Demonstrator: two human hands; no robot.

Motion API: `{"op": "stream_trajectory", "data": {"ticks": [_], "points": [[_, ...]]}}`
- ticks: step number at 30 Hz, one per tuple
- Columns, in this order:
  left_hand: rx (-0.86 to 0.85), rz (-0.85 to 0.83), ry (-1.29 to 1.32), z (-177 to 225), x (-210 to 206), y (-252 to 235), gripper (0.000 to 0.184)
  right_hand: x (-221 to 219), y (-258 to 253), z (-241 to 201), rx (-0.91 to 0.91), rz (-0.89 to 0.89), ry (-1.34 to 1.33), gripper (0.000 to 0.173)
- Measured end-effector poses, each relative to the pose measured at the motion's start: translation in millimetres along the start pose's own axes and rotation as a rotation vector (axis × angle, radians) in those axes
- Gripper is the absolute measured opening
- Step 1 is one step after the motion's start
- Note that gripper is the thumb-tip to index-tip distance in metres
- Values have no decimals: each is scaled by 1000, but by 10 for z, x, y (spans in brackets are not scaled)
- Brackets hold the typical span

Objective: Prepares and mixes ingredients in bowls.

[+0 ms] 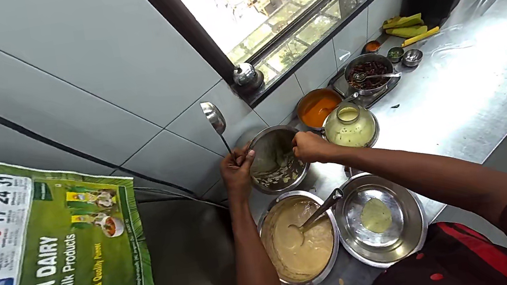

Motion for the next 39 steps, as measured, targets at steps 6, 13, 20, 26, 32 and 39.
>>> {"op": "stream_trajectory", "data": {"ticks": [6,13,20,26,32,39], "points": [[30,-20,49,-36,10,-164,29,233,-168,-484,66,29,172,16],[-17,-106,31,104,-359,-260,29,-62,-305,-727,87,5,227,17],[9,-60,130,-50,-241,-342,31,151,-390,-201,-129,88,-149,23],[21,-86,146,-74,-217,-376,33,22,-440,22,-147,60,-233,25],[63,-98,163,-121,-183,-405,33,-149,-477,85,55,-14,-270,28],[97,-133,170,-155,-192,-424,32,-410,-375,192,308,-59,-484,26]]}}
Point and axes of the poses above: each hand's wrist, its own y-axis away from the middle knuckle, its own x-axis out of the back of the hand, z = x × y, the point moved 9 cm from there along -y, towards the middle knuckle, and after that the axes turned 15 degrees about -y, right-handed, at the moved point
